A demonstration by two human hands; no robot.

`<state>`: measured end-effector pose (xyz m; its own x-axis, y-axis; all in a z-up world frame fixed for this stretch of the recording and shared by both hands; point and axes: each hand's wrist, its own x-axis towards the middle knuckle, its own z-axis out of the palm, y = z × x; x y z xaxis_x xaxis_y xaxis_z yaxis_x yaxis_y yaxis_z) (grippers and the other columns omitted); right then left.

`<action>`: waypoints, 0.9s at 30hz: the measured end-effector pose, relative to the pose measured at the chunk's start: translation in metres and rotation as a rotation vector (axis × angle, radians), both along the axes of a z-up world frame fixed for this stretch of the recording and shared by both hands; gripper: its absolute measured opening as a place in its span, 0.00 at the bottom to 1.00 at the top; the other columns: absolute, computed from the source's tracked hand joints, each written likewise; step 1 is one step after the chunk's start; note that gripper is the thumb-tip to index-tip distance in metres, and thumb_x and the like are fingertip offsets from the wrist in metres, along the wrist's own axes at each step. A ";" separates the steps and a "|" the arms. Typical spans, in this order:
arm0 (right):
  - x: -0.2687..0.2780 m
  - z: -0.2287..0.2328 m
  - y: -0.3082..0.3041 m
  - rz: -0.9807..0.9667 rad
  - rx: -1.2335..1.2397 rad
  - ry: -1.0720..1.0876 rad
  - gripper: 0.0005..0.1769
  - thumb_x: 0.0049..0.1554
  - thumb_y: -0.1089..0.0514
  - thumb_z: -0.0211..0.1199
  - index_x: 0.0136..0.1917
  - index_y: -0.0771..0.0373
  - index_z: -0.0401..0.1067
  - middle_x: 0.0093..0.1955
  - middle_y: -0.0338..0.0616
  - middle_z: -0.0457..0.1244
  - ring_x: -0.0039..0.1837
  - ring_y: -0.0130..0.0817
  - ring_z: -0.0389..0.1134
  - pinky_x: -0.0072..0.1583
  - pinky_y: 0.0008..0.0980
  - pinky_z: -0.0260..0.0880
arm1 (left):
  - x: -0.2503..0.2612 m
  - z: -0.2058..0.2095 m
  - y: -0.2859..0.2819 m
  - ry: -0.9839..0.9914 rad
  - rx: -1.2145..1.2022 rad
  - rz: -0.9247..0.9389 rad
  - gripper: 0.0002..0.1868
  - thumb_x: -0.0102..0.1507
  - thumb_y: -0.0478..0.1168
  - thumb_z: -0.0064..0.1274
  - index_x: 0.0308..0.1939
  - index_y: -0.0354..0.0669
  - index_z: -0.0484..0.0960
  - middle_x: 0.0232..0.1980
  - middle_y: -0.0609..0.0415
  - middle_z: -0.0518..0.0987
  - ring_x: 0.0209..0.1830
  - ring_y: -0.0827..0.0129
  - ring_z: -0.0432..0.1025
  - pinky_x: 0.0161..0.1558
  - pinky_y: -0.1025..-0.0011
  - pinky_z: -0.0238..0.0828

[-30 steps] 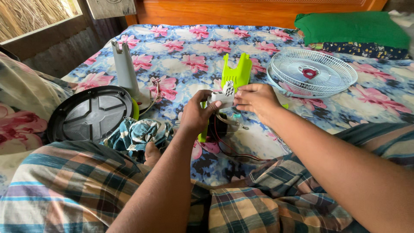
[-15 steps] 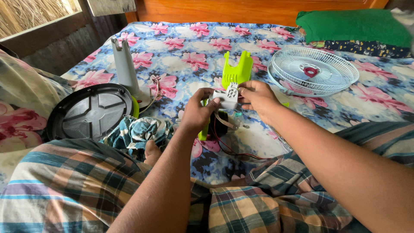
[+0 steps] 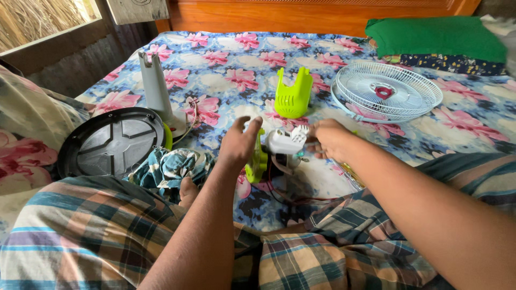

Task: The person reassembles the internal components of an electric fan. They attach a white plastic housing to the motor, connect wires, and secure the parts using a screwdriver. Finally, they fit the green plastic casing over the motor assembly.

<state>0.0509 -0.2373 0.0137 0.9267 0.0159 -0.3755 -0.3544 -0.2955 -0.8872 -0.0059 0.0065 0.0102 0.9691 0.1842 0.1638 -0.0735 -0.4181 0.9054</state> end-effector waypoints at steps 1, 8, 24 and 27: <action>-0.005 0.002 -0.005 0.026 -0.010 0.080 0.09 0.67 0.54 0.48 0.54 0.59 0.67 0.46 0.42 0.68 0.45 0.36 0.69 0.51 0.45 0.69 | -0.002 0.000 -0.001 0.062 0.085 -0.012 0.40 0.63 0.65 0.47 0.70 0.42 0.70 0.63 0.34 0.77 0.66 0.48 0.71 0.66 0.60 0.64; -0.018 -0.012 -0.013 0.226 0.209 0.388 0.18 0.65 0.59 0.41 0.60 0.68 0.67 0.54 0.56 0.71 0.53 0.48 0.75 0.54 0.47 0.77 | -0.001 -0.002 -0.003 0.318 0.323 -0.130 0.47 0.61 0.68 0.50 0.73 0.39 0.65 0.65 0.33 0.75 0.67 0.47 0.71 0.65 0.58 0.66; -0.011 0.022 0.014 0.018 0.762 -0.059 0.16 0.67 0.58 0.40 0.62 0.69 0.62 0.62 0.64 0.66 0.66 0.58 0.69 0.67 0.55 0.65 | -0.025 0.000 -0.007 0.365 0.053 0.274 0.41 0.55 0.63 0.62 0.60 0.34 0.81 0.59 0.34 0.79 0.58 0.48 0.74 0.58 0.57 0.70; -0.025 0.032 0.028 0.134 0.723 -0.184 0.14 0.67 0.58 0.41 0.61 0.65 0.63 0.63 0.60 0.66 0.65 0.54 0.69 0.67 0.54 0.69 | -0.028 -0.004 -0.022 0.342 -0.656 0.319 0.38 0.54 0.55 0.60 0.59 0.28 0.79 0.54 0.39 0.81 0.49 0.52 0.77 0.47 0.52 0.77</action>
